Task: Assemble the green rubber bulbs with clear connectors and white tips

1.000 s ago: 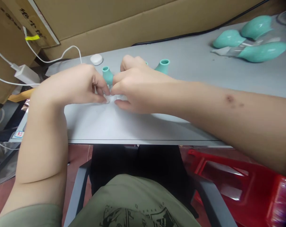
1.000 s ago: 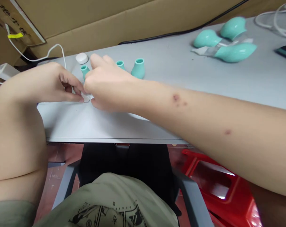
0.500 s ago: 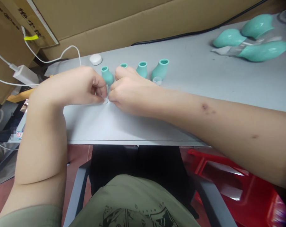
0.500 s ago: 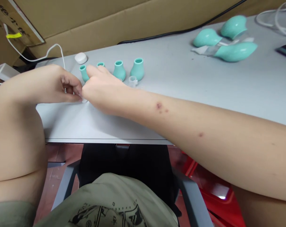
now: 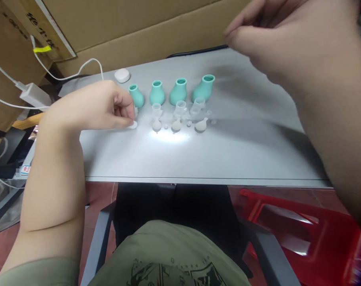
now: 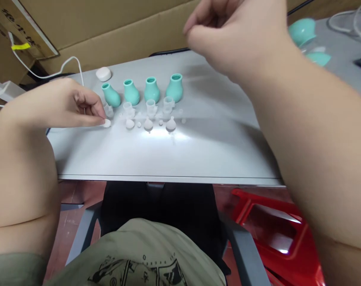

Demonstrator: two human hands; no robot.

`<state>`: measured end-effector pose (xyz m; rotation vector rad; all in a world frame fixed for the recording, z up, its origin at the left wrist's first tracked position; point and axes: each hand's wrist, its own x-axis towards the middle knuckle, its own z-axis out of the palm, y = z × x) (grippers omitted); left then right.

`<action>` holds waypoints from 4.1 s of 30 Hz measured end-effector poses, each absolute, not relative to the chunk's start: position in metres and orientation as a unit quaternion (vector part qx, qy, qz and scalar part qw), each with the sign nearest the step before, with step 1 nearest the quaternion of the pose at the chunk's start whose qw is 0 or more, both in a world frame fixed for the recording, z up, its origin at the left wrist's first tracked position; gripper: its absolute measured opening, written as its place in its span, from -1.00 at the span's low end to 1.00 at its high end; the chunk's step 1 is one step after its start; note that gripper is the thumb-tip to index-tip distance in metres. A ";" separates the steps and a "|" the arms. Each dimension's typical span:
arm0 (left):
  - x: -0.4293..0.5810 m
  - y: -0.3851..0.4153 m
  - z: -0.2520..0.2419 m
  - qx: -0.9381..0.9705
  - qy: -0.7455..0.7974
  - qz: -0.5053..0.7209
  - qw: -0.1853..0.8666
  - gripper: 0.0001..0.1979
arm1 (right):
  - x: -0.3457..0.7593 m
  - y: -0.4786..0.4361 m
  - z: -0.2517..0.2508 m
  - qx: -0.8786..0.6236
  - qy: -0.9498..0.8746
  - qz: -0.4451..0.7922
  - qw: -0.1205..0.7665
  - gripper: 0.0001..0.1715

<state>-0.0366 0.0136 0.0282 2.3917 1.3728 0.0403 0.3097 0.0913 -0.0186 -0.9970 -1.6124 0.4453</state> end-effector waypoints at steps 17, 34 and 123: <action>-0.035 0.006 0.028 0.846 0.452 0.148 0.241 -0.84 | 0.294 0.075 -0.023 -0.424 -0.678 0.243 0.549 -0.68; 0.010 0.005 -0.006 0.770 0.446 0.362 0.278 -0.65 | 0.251 0.025 -0.029 -0.271 -0.639 0.500 0.519 -0.68; 0.002 0.027 -0.044 0.873 0.294 0.388 0.034 -0.58 | 0.257 0.043 -0.045 -0.214 -0.589 0.654 0.423 -0.65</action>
